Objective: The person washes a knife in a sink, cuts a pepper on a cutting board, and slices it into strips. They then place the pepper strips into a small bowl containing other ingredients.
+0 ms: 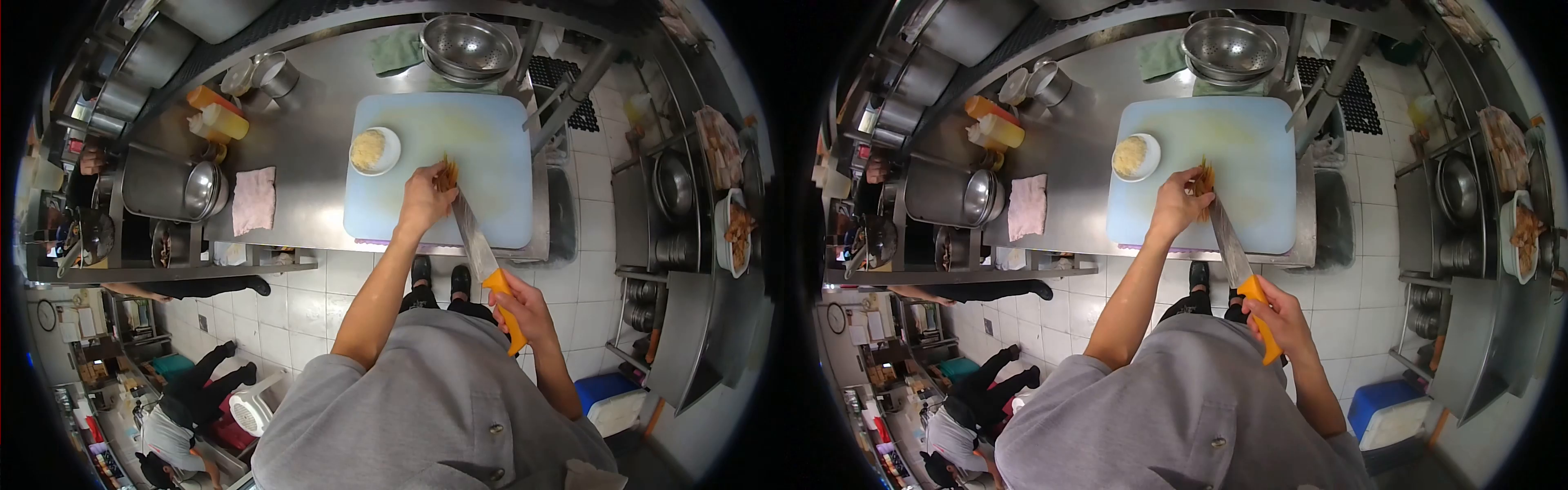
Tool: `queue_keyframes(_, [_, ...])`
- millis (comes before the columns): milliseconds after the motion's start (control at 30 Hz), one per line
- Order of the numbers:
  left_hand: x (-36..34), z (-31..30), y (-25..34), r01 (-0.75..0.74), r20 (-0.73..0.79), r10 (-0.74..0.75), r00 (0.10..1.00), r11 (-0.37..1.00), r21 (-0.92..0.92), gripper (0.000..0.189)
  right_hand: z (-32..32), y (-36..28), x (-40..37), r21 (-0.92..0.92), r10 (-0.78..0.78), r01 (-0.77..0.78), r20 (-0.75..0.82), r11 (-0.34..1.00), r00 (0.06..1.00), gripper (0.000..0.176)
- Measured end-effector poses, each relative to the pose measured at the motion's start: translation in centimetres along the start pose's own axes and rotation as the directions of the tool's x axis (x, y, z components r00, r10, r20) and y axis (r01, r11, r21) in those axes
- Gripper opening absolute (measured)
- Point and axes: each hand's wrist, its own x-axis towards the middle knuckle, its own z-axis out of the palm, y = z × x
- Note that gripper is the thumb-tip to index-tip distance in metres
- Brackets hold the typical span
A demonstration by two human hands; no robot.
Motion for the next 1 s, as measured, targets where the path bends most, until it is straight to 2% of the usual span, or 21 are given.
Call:
queue_keyframes(133, [2.4, -3.5, -1.6, -0.063, -0.025, 0.062, 0.998, 0.997, -0.036, 0.056, 2.2, -1.9, 2.3, -0.011, -0.016, 0.017, 0.052, 1.000, 0.999, 0.051])
queue_keyframes(233, [4.4, -6.6, -3.2, 0.032, 0.010, -0.031, 0.999, 0.990, -0.137, 0.055, 4.4, -3.0, 4.9, 0.021, -0.024, 0.023, 0.086, 1.000, 0.996, 0.048])
queue_keyframes(400, [6.3, -9.1, -4.4, 0.006, -0.053, -0.001, 0.999, 0.995, 0.100, 0.052, 7.0, -3.9, 7.3, 0.039, 0.021, -0.025, 0.099, 0.999, 0.995, 0.047])
queue_keyframes(500, [6.6, -9.1, -5.5, -0.127, -0.024, 0.136, 0.990, 0.966, 0.224, 0.051, 7.0, -3.8, 6.3, 0.015, 0.049, -0.050, 0.048, 0.999, 0.998, 0.049])
queue_keyframes(600, [5.9, -9.7, -5.6, -0.244, -0.096, 0.287, 0.953, 0.916, 0.317, 0.043, 6.5, -4.4, 4.8, -0.024, 0.054, -0.054, 0.007, 0.998, 0.999, 0.051])
queue_keyframes(700, [5.7, -11.4, -5.3, -0.251, -0.122, 0.306, 0.944, 0.907, 0.338, 0.038, 5.4, -3.6, 3.4, -0.074, -0.002, -0.002, -0.054, 0.997, 0.999, 0.052])
queue_keyframes(800, [6.0, -12.3, -4.9, -0.060, -0.001, 0.061, 0.998, 0.990, 0.128, 0.033, 5.0, -3.7, 2.7, -0.102, 0.002, -0.009, -0.071, 0.995, 0.997, 0.051])
queue_keyframes(900, [6.9, -13.4, -4.7, -0.101, -0.023, 0.104, 0.994, 0.989, 0.111, 0.029, 4.7, -3.0, 2.4, -0.122, -0.048, 0.038, -0.086, 0.992, 0.995, 0.051])
queue_keyframes(1000, [9.1, -14.3, -5.2, -0.071, 0.080, 0.094, 0.992, 0.965, -0.252, 0.025, 4.7, -2.6, 2.1, -0.106, -0.045, 0.033, -0.118, 0.994, 0.992, 0.052])
